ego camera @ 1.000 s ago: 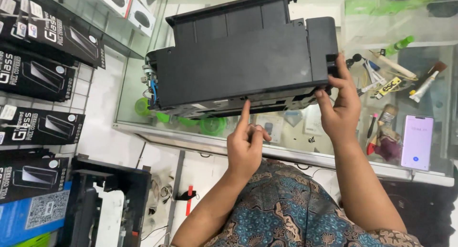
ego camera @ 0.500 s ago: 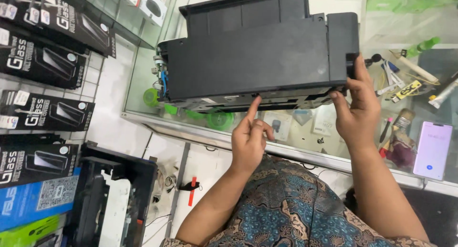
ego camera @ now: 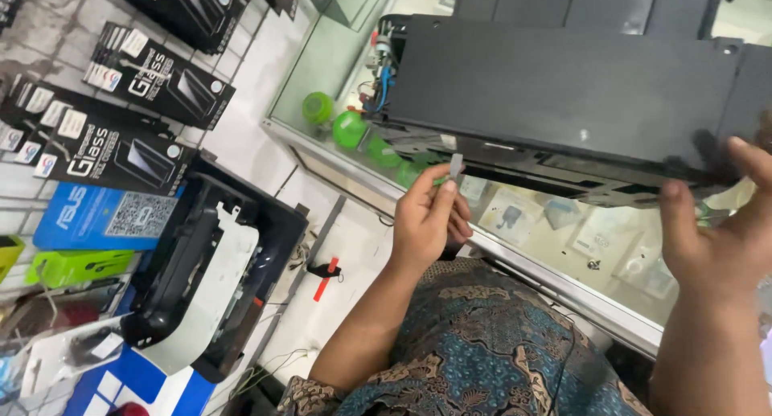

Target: Disassembling a printer to inspect and repair internal components on a service desk

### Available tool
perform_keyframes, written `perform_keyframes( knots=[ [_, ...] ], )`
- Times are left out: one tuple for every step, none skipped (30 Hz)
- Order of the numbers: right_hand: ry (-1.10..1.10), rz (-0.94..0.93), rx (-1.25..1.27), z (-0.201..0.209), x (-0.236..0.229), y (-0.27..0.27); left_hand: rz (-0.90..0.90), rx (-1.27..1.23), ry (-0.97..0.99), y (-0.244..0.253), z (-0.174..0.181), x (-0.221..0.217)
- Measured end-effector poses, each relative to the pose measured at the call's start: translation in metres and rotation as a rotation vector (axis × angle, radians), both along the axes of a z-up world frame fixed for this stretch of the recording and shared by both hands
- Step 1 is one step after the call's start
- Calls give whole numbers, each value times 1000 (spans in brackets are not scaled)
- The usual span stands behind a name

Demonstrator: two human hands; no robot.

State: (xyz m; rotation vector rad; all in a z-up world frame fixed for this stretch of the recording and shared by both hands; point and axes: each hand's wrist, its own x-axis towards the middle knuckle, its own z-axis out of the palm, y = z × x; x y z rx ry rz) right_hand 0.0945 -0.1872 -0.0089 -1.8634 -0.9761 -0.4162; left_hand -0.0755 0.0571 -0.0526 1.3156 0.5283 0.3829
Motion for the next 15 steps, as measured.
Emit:
perform_keyframes(
  knots=[
    [35,85,-101,21,-4,11,-19,-80,4,4,6,-1],
    [34,101,-100,32,3,21,-3,-79,4,6,8,0],
    [-137,106,-291,42,8,32,15,-66,1,8,10,2],
    [-307,111,-479,53,14,42,33,-52,-2,10,11,4],
    [-312,117,-478,57,14,49,40,-52,-6,11,19,4],
    [-425,73,-578,61,14,56,47,0,18,12,26,4],
    [-537,26,-675,65,15,62,53,52,43,12,34,5],
    [-542,30,-674,65,19,68,58,52,41,14,37,10],
    [-526,43,-715,64,21,73,77,39,59,15,40,11],
    [-510,54,-757,63,23,78,96,25,77,16,43,13],
    [-511,58,-756,61,26,84,99,26,78,17,42,13],
    [-544,50,-762,58,29,89,97,35,68,17,41,13],
    [-576,39,-767,56,33,94,91,45,57,17,41,14],
    [-576,40,-765,56,33,95,92,46,57,18,40,14],
    [-577,23,-766,55,34,97,86,52,73,19,39,14]
  ],
)
